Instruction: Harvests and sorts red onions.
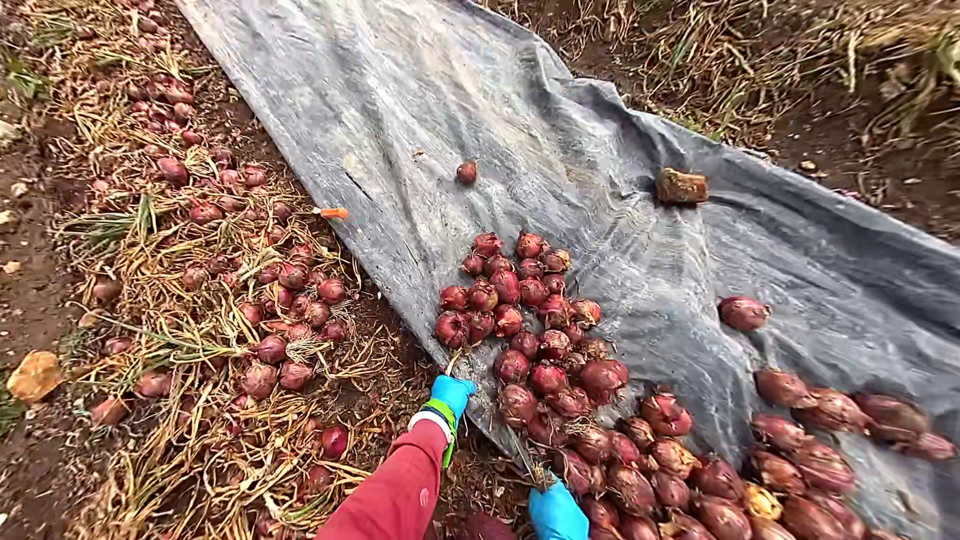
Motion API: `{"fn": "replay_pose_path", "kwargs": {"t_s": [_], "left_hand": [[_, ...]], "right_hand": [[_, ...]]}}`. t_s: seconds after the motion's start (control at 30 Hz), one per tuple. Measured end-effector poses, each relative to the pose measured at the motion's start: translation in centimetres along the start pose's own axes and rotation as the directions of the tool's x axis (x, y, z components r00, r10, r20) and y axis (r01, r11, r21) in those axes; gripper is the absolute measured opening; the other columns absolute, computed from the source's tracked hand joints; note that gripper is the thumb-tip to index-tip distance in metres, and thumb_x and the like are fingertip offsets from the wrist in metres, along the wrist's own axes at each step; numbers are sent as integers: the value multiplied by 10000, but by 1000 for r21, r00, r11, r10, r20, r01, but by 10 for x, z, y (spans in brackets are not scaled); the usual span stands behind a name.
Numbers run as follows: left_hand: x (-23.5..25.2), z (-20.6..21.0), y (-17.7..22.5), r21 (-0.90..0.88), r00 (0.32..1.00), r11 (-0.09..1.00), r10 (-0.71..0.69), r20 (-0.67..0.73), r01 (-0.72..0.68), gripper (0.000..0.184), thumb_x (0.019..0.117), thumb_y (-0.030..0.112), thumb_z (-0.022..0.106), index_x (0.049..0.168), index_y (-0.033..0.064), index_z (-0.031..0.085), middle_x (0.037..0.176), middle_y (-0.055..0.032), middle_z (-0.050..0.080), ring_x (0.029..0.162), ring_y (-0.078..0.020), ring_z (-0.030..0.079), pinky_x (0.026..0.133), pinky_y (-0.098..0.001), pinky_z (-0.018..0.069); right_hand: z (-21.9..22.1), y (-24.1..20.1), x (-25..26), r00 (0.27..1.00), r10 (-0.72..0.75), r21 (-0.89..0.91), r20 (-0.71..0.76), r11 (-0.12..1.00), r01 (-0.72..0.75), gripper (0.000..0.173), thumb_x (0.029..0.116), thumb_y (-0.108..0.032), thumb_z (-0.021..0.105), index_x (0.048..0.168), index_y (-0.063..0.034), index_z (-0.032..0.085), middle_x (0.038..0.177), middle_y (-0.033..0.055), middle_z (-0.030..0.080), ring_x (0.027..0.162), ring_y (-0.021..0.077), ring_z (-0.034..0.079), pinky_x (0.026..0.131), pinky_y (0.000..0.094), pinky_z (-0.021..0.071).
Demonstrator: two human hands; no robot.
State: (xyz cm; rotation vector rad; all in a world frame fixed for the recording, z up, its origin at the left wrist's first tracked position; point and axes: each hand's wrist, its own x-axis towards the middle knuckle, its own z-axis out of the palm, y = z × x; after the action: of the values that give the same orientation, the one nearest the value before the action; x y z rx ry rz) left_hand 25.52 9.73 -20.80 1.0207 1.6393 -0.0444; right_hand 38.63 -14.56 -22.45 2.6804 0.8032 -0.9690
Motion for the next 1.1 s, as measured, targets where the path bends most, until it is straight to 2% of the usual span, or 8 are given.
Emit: {"fn": "replay_pose_path", "kwargs": {"t_s": [0.33, 0.47, 0.6, 0.77, 0.87, 0.93, 1.0, 1.1], "left_hand": [[-53, -25, -61, -24, 997, 1000, -20, -75, 19, 341, 773, 327, 821, 958, 48, 754, 997, -138, 751, 981, -288, 721, 881, -550, 576], [-73, -55, -90, -20, 997, 999, -48, 66, 50, 498, 921, 392, 749, 1280, 59, 656, 1108, -172, 722, 905, -278, 734, 816, -468, 617], [-131, -115, -151, 253, 995, 967, -30, 96, 5, 506, 973, 486, 681, 1263, 71, 684, 1075, -181, 729, 888, -303, 727, 840, -510, 598], [-144, -175, -206, 282, 946, 959, 86, -313, 6, 271, 973, 411, 666, 1167, 244, 755, 1125, -69, 766, 1080, -302, 719, 942, -629, 552], [-98, -198, -218, 312, 914, 948, 74, -400, 60, 355, 949, 312, 675, 1298, 255, 705, 1216, -58, 746, 1165, -296, 695, 989, -621, 540], [-60, -198, -221, 385, 938, 921, 77, -338, 63, 667, 805, 300, 821, 1432, 212, 611, 1335, -125, 685, 1239, -338, 652, 1031, -619, 521], [-33, -187, -222, 475, 949, 869, 23, -313, 136, 1049, 658, 297, 935, 1561, 117, 434, 1489, -237, 521, 1322, -408, 570, 1058, -603, 514], [-35, -169, -207, 512, 932, 825, -47, -360, 239, 973, 688, 214, 904, 1519, 25, 435, 1497, -309, 457, 1259, -453, 599, 975, -606, 565]], "right_hand": [[-24, 16, -74, 997, -42, -12, 68, 999, 43, 507, 864, -377, 643, 1272, -76, 674, 1146, 170, 738, 1071, 367, 707, 895, 631, 530], [-11, 19, -51, 994, -85, -103, 71, 990, 92, 392, 863, -393, 634, 1092, -84, 710, 1069, 149, 745, 1028, 342, 718, 837, 601, 559], [-4, 14, -57, 972, -209, -62, 110, 974, 216, 457, 915, -491, 619, 1031, -62, 722, 1047, 177, 736, 1033, 364, 706, 860, 625, 544], [-12, 25, -86, 964, -251, 229, 92, 947, 224, 501, 931, -560, 624, 962, -71, 730, 802, 94, 741, 753, 284, 723, 738, 562, 579], [-50, 47, -89, 934, -281, 427, 222, 889, 166, 505, 922, -542, 680, 1045, -53, 701, 730, 99, 730, 582, 265, 692, 569, 477, 590], [-95, 74, -73, 968, -233, 682, 92, 723, 109, 445, 960, -439, 682, 1173, -49, 685, 806, 111, 737, 525, 222, 636, 464, 392, 529], [-131, 99, -57, 992, -43, 936, -122, 326, 130, 405, 1099, -378, 424, 1292, -75, 611, 1014, 82, 755, 619, 146, 658, 491, 302, 516], [-129, 93, -62, 984, 112, 987, -137, 95, 127, 460, 1120, -431, 327, 1298, -103, 595, 993, 60, 750, 669, 155, 683, 545, 319, 543]]}}
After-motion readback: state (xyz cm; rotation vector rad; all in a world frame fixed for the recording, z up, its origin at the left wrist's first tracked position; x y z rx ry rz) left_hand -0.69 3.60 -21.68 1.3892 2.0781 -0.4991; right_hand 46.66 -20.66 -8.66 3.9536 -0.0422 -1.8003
